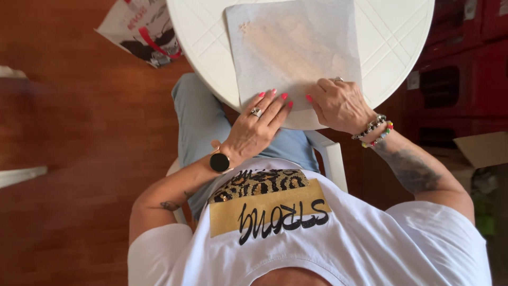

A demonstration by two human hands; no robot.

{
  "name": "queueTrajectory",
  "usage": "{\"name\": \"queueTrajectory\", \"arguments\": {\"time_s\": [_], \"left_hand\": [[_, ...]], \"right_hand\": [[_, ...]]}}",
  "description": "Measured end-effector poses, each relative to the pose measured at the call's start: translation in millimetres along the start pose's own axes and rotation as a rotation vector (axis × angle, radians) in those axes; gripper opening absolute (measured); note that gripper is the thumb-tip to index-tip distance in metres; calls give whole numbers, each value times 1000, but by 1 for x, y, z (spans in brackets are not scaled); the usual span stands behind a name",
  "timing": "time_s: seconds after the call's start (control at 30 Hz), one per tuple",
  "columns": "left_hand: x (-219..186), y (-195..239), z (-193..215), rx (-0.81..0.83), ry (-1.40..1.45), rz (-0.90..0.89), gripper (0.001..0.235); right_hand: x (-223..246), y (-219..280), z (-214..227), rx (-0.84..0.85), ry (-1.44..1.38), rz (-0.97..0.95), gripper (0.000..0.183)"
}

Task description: Spreading paste on a board and manipulating small craft materials with hands

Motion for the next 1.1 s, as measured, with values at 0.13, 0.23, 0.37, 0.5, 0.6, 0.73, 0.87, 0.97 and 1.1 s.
{"name": "queueTrajectory", "arguments": {"time_s": [0.13,0.23,0.37,0.5,0.6,0.73,0.87,0.97,1.1], "left_hand": [[3,-2,-8,-194,-137,-64,17],[0,-7,10,-132,-174,-66,15],[-2,-12,19,-20,-181,-77,12],[-1,-15,18,-71,-207,-75,9],[0,-9,5,-50,-212,-59,9],[2,1,-13,-176,-193,-64,13],[-8,-9,14,84,156,147,71],[-23,-37,48,13,618,422,52],[-23,-47,53,-18,928,580,40]], "right_hand": [[0,-15,-23,22,-29,39,12],[5,-66,-45,51,20,50,21],[10,-147,-59,-151,24,107,14],[4,-128,-39,-41,47,195,13],[-5,-65,-30,383,36,115,12],[-10,-7,5,91,-98,153,17],[3,-8,26,-26,-404,-83,14],[25,-1,-4,-166,-915,-281,17],[58,-20,21,-237,-1178,-380,18]]}}
Point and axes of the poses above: each hand's wrist, its own y-axis away from the middle knuckle, its own z-axis out of the back of the hand, x = y × z, the point moved 1 cm from there along -y, towards the middle knuckle, and after that the axes turned 14 degrees about y, right-handed, at the moved point
